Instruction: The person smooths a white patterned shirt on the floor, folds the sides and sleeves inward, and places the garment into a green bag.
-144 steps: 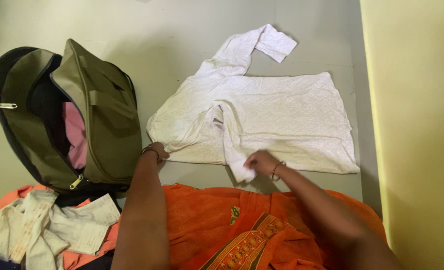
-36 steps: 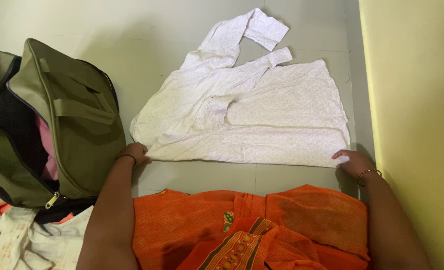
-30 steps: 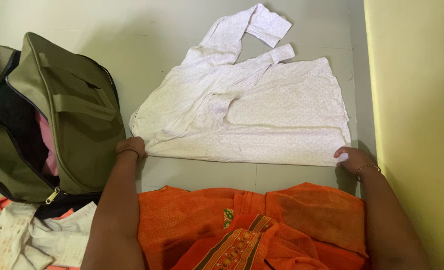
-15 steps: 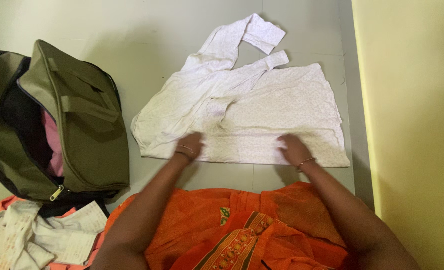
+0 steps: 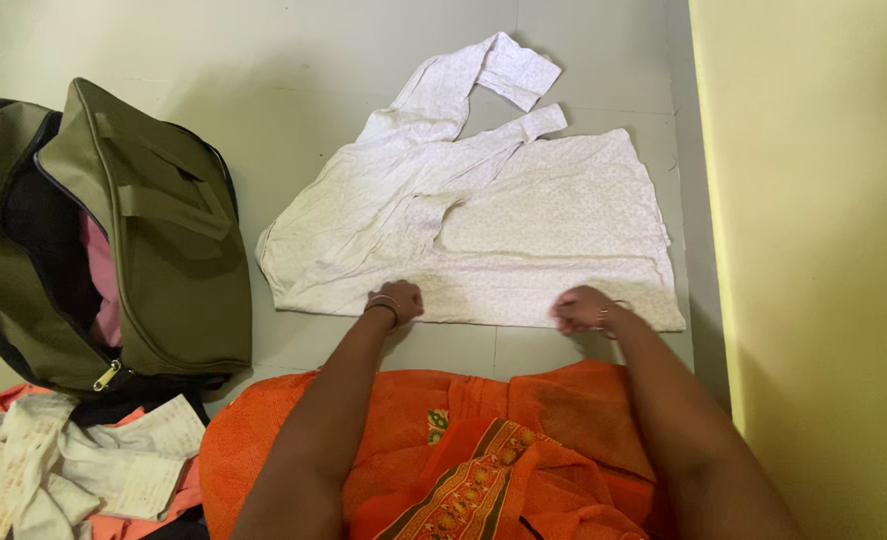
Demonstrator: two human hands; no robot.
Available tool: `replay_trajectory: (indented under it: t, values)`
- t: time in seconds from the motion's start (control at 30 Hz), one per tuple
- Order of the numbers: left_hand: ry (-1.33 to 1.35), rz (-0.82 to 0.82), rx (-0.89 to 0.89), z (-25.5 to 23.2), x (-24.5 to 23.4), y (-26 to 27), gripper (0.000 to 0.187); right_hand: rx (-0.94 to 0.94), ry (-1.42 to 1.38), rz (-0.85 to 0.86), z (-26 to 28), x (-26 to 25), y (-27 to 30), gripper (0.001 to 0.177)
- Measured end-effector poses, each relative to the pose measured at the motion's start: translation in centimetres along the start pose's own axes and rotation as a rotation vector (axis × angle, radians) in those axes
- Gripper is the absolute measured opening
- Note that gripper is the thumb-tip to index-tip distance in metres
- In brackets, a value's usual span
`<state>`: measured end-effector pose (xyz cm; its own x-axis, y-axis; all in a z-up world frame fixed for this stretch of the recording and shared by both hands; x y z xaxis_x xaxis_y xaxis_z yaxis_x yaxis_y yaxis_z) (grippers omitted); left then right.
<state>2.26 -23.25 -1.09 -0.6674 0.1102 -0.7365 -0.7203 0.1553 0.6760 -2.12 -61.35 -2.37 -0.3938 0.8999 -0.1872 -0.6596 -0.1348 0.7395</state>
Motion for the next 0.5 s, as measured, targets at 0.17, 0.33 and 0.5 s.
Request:
replay_trajectory:
  t: [0.17, 0.33, 0.5]
  values:
    - [0.120, 0.046, -0.169, 6.2, 0.5, -1.1, 0.033, 0.095, -0.221, -0.189, -5.2, -8.4, 2.4, 0.030]
    - [0.205, -0.033, -0.407, 12.5, 0.8, -1.3, 0.036, 0.185, -0.144, -0.615, -8.4, -15.4, 4.3, 0.025]
    - [0.178, -0.459, -0.341, 10.0, -2.7, -2.3, 0.027, -0.060, 0.158, -0.741, -0.7, -11.5, 3.6, 0.021]
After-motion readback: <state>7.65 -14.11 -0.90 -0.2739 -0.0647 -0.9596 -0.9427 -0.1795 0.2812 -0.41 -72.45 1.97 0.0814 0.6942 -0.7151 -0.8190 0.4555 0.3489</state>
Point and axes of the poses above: each hand's wrist, its own y-axis away from the middle knuckle, its own x-axis out of the palm, z = x × y, the point moved 7 cm from there along -y, towards the middle knuckle, and after that the axes turned 13 degrees about -y, right-handed, at the moved point
